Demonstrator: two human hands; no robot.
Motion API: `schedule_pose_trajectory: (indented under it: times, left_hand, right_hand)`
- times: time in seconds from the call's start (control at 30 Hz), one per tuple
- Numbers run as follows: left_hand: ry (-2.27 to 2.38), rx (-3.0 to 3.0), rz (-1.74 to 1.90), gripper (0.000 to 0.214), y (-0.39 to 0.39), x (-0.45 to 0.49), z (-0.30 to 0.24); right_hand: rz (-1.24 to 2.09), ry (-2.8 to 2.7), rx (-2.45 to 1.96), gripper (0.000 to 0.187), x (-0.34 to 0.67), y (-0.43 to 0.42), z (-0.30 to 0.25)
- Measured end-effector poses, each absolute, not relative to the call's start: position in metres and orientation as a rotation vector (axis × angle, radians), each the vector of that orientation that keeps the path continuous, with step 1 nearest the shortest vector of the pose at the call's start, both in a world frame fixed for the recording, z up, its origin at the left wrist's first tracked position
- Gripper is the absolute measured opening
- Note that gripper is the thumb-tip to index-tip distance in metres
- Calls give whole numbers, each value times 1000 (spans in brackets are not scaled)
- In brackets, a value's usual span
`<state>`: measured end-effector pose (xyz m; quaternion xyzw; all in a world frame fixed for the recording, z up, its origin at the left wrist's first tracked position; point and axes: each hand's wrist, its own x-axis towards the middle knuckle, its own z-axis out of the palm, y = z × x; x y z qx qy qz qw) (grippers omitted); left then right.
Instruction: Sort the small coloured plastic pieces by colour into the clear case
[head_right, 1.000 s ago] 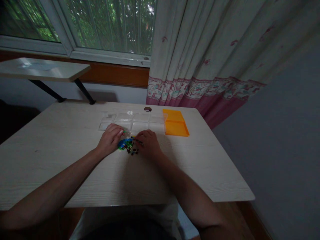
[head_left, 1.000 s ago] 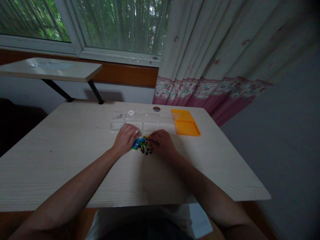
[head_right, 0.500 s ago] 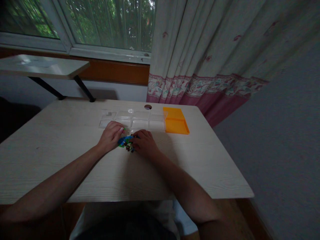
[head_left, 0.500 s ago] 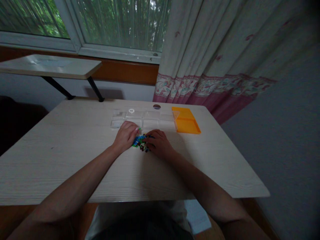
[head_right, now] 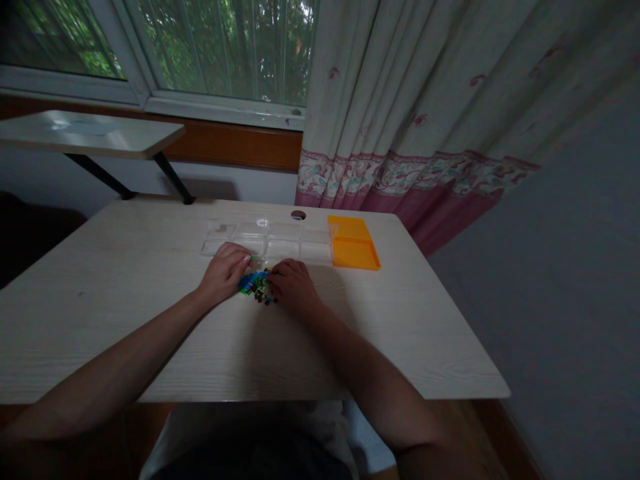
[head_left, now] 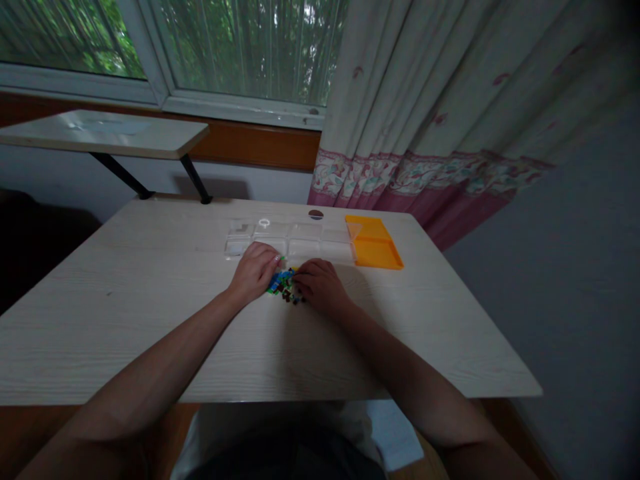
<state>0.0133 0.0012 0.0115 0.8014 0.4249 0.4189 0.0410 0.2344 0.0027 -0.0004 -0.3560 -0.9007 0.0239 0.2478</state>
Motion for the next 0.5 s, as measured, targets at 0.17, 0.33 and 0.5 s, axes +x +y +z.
schedule_pose_trajectory:
  times: [0.17, 0.33, 0.5]
  left_hand:
    - [1311, 2440, 1277, 28, 1, 14, 11]
    - [1309, 2446, 1286, 29, 1, 13, 11]
    - [1466, 2428, 1335, 26, 7, 5, 10]
  right_hand:
    - [77, -2456, -990, 16, 235, 3, 1]
    - [105, -2377, -1003, 13, 236, 6, -2]
    - [188, -2266, -1035, 8, 237, 7, 0]
